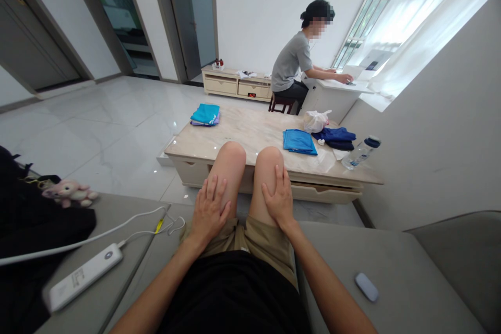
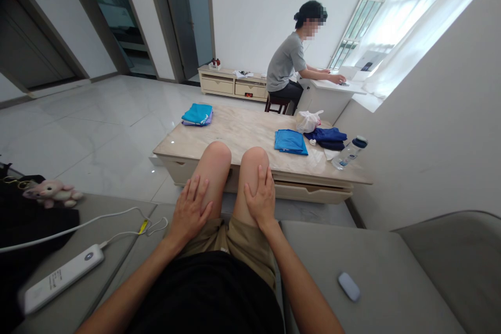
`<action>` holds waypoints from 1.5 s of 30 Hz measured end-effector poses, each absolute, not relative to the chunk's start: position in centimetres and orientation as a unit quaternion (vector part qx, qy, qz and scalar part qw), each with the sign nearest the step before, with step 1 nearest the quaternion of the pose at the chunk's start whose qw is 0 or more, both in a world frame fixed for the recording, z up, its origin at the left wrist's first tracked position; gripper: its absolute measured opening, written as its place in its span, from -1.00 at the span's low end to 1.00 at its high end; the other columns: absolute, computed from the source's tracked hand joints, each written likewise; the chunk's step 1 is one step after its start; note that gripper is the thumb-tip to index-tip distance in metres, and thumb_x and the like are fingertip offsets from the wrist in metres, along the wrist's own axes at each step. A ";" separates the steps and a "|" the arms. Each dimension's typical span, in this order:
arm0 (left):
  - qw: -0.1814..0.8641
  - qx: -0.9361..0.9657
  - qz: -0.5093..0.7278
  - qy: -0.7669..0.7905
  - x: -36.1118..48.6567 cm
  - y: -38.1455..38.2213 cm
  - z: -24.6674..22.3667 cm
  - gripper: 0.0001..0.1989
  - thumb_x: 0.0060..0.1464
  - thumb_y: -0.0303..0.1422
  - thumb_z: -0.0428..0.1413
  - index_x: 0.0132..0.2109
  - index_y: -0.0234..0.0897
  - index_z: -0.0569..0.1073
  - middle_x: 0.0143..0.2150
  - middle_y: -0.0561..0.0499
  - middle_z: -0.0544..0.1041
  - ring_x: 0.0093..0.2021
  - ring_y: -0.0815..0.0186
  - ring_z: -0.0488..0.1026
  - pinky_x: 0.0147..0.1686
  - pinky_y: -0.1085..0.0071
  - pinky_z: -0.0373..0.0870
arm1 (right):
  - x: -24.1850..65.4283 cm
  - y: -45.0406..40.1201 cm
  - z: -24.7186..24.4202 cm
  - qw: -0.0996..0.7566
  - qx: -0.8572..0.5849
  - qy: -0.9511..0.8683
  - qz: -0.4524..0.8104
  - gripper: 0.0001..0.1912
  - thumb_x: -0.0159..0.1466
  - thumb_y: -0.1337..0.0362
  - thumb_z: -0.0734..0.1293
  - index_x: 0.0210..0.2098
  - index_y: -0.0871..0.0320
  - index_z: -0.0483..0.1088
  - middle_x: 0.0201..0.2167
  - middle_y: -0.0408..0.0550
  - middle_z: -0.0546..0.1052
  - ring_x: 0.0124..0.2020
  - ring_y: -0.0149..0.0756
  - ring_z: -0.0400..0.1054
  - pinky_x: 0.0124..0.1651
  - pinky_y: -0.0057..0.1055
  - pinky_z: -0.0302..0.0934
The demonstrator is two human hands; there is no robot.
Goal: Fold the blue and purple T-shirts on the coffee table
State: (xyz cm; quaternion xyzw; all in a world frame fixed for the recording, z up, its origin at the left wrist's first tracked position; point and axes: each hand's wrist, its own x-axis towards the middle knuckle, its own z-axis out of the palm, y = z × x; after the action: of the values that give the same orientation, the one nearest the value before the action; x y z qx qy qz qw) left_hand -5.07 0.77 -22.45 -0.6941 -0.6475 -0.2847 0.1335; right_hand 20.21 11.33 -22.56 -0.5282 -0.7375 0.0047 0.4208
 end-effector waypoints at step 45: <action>0.132 -0.695 -0.277 -0.651 -5.1 0.7 -22.3 -0.28 0.49 -0.22 0.08 0.68 -0.20 0.17 0.73 -0.24 0.08 0.71 -0.22 0.02 0.58 -0.18 0.22 | 20.2 11.3 -22.6 0.414 -0.533 -0.738 0.006 -0.13 0.54 0.01 0.29 0.71 0.06 -0.04 0.65 0.27 0.12 0.65 0.18 0.07 0.55 0.22 0.21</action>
State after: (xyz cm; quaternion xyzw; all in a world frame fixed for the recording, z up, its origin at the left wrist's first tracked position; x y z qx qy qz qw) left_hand -5.14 0.65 -22.30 -0.6946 -0.6506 -0.2772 0.1318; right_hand 20.17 11.32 -22.57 -0.5329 -0.7377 0.0055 0.4144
